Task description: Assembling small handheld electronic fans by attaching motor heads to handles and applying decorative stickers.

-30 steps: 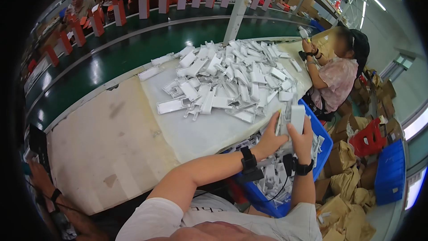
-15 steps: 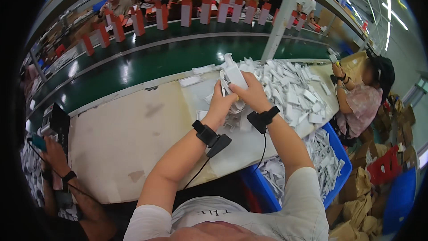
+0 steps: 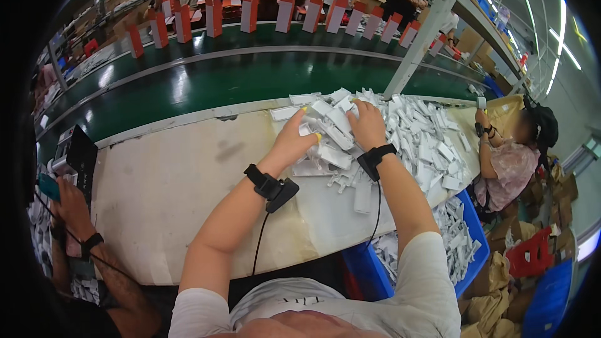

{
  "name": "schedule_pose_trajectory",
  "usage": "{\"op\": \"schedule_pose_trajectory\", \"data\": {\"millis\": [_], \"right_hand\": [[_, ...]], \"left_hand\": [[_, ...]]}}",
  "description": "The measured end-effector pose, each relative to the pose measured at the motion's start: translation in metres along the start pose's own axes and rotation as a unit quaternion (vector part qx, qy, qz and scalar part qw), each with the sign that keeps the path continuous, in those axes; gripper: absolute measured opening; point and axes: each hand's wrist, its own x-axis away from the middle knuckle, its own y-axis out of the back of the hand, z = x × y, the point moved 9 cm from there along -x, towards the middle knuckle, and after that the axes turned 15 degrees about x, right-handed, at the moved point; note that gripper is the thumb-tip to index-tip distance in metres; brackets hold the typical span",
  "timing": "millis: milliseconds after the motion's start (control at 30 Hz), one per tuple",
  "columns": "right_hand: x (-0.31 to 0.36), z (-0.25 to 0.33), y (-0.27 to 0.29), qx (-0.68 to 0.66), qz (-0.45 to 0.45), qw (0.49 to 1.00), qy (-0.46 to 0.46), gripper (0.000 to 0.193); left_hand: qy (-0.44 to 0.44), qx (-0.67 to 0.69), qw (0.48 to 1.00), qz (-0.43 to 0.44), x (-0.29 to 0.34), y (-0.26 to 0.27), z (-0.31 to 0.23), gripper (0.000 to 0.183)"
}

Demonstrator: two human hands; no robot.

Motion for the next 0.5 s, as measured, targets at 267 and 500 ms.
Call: {"op": "schedule_pose_trajectory", "data": {"millis": [267,500], "right_hand": [[-0.036,-0.019,0.025,-0.179,-0.199,0.963,-0.036,0.034],[-0.030,0.104,0.074,-0.625,-0.023,0.780,-0.034,0.036]], "left_hand": [[-0.033,-0.012,0.999,-0.014,0.013,0.029,-0.012,0.070],[-0.094,0.042,0.992,0.076,0.052,0.036,-0.093,0.046]]}}
